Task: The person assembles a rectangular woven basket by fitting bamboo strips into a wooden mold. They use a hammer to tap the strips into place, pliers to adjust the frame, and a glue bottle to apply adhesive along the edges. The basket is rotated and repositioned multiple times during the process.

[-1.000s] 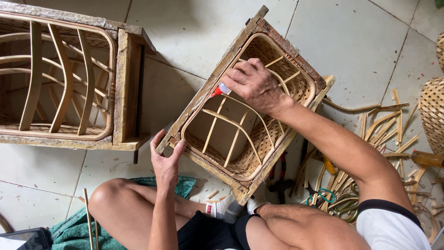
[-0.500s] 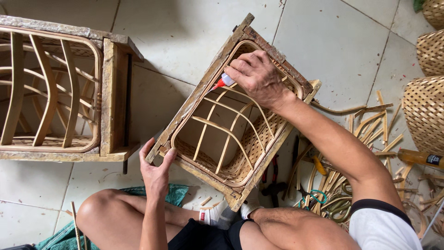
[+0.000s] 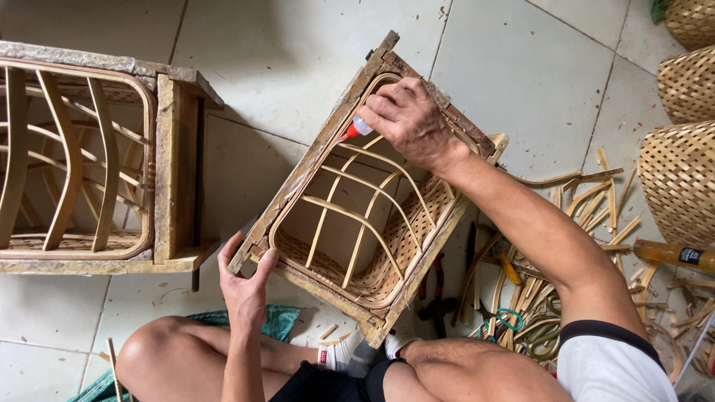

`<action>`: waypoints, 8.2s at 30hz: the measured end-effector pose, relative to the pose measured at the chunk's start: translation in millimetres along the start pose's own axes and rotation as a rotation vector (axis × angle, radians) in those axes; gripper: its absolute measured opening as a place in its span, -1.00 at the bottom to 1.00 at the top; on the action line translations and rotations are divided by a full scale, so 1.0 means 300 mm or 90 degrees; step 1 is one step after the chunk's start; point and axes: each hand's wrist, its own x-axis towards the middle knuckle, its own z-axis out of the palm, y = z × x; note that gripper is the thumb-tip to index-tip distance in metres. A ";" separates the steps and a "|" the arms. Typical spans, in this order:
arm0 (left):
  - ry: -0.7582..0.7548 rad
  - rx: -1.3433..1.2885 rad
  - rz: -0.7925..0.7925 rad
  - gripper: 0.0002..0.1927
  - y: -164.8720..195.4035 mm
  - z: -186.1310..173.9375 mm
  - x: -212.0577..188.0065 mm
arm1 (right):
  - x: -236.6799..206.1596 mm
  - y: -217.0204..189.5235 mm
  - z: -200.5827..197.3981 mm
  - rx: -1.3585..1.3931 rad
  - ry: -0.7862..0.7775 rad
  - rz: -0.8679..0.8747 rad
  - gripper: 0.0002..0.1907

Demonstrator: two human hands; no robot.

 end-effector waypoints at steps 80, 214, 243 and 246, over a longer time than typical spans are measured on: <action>0.013 -0.025 -0.034 -0.23 -0.052 0.065 -0.013 | -0.329 0.202 -0.093 0.276 -0.116 0.502 -0.60; 0.008 0.456 0.079 -0.49 -0.074 0.279 -0.272 | -0.817 -0.130 -0.229 1.111 0.254 0.955 -0.38; -0.706 -0.118 -0.465 -0.12 -0.462 0.770 -0.712 | -0.514 0.144 0.035 0.965 -0.122 0.622 -0.53; -0.730 -0.033 -0.466 -0.23 -0.466 0.748 -0.686 | -0.457 0.055 0.004 0.888 -0.228 0.618 -0.54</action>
